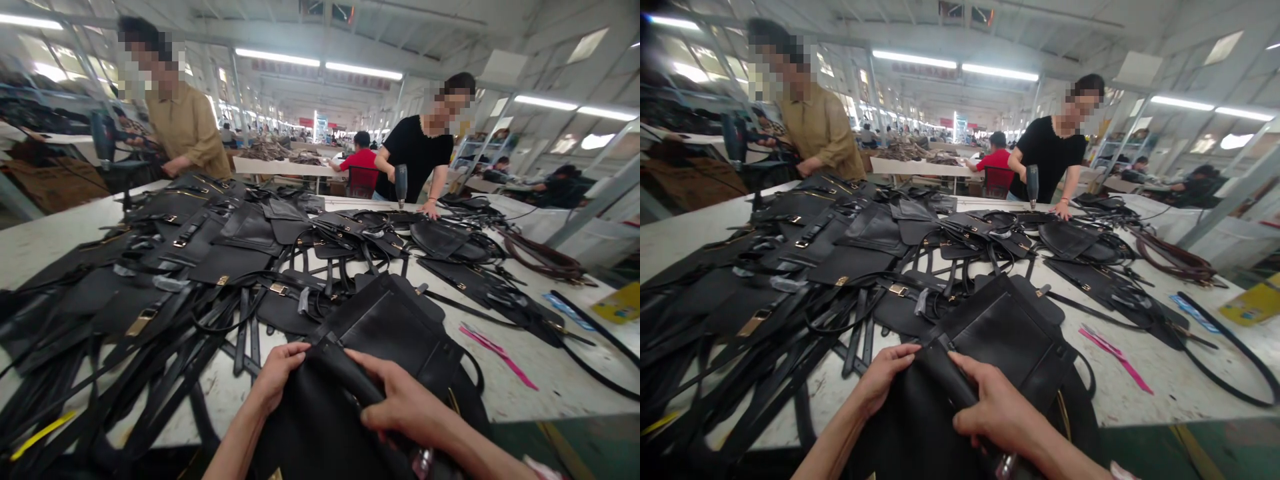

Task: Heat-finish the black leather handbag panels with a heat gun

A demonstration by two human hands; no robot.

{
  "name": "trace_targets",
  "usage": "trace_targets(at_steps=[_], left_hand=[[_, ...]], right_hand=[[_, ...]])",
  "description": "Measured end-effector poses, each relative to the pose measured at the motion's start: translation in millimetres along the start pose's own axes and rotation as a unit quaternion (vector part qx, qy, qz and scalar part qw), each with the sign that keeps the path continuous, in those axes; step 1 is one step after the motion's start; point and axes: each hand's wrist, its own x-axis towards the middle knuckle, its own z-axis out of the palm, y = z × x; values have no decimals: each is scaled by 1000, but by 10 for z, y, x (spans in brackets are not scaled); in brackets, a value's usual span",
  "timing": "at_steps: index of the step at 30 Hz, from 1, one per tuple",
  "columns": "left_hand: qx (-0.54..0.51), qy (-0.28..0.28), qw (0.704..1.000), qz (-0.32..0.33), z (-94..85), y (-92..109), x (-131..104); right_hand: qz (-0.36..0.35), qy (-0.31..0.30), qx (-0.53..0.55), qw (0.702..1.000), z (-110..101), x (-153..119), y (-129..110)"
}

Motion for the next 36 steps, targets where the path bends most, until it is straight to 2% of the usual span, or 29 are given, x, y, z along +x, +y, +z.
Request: trace_targets(at_steps=[4,7,9,12,15,17,22,25,28,32,34,36], left_hand=[[-5,-17,1000,-7,-4,15,26],[-7,-11,1000,-6,-11,6,44],[-11,-12,1000,-7,-16,-4,49],[-18,-19,1000,-12,-21,-12,48],[-27,-29,999,-17,-26,-3,39],[-34,-32,999,-19,-29,12,32],[-40,-40,998,-26,-38,43,31],[-35,-30,999,-25,-37,38,44],[-30,-20,999,-22,-34,27,57],[-24,-28,999,-28,-24,37,56],[-15,-35,999,-30,-11,54,45],[6,-35,999,-25,12,73,30]], right_hand=[[-72,20,21,997,12,322,-113],[-90,40,29,995,-53,270,-210],[-49,27,22,998,-109,56,-238],[61,17,11,998,-155,-312,-213],[89,7,11,996,-125,-429,-151],[62,-6,17,998,-87,-312,-123],[-10,-25,43,999,-36,260,-165],[-53,-11,37,998,-51,442,-239],[-77,7,30,997,-116,329,-279],[-24,-25,26,999,-188,19,-219],[-7,-38,14,999,-161,28,-177],[-23,-27,-9,999,-107,191,-171]])
